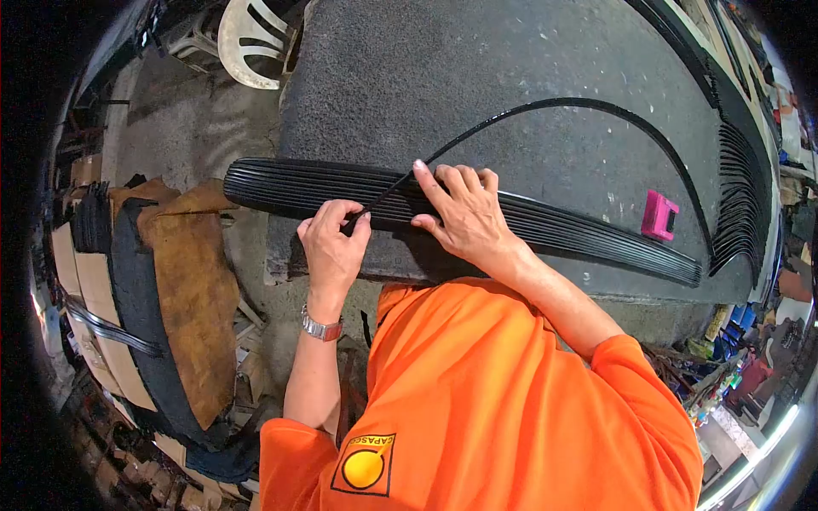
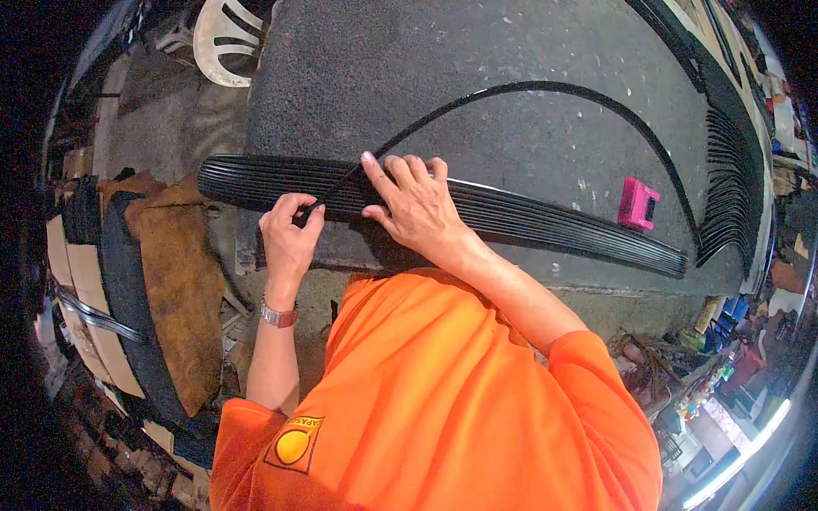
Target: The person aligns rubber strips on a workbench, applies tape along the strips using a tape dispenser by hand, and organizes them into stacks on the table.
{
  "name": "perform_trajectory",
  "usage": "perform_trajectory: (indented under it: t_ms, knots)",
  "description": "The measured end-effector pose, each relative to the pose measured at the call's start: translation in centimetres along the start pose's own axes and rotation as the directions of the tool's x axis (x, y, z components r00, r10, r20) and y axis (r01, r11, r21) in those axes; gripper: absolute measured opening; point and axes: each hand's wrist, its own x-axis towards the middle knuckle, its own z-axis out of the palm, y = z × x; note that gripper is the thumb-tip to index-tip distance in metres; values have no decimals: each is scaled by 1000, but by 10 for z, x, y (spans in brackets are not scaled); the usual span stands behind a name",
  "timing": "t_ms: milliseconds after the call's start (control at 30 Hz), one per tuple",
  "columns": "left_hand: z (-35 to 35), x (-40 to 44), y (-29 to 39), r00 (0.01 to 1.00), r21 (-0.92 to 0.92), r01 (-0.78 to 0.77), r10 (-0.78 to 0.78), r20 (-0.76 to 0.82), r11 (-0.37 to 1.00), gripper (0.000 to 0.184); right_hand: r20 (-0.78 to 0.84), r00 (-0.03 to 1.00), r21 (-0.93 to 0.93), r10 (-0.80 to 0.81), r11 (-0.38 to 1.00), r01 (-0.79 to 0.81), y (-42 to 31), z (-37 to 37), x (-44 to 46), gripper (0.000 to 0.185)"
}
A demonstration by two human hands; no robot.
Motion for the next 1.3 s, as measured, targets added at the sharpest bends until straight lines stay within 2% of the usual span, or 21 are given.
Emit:
perform_trajectory:
  t_ms: [200,433,600,700,767,833,1033,1300]
  knots:
    - [-2,0,0,1000,11,-3,3,21,1000,16,13,996,33,-93,995,93,-15,1,1,73]
    - [-1,0,-4,1000,11,-25,25,12,1000,15,1,999,-65,43,997,-43,11,-11,-1,70]
    - [0,-2,-4,999,-1,-38,38,4,999,14,37,999,-92,4,996,-1,4,-15,0,67]
    - [1,-3,-3,999,6,-46,46,-8,999,14,91,993,-4,-71,997,72,-15,-14,1,68]
    - [3,-4,-5,998,18,-64,64,-24,998,13,50,992,28,-116,993,114,-23,-11,0,70]
    - [3,-5,-5,998,19,-62,63,-20,998,13,46,994,34,-97,995,95,-23,-11,0,69]
    - [6,-6,-8,996,13,-81,81,-40,997,13,28,999,-105,23,994,-20,2,-23,1,65]
    - [7,-7,-8,994,28,-99,100,-50,995,14,51,997,-43,-54,997,57,-11,-24,2,61]
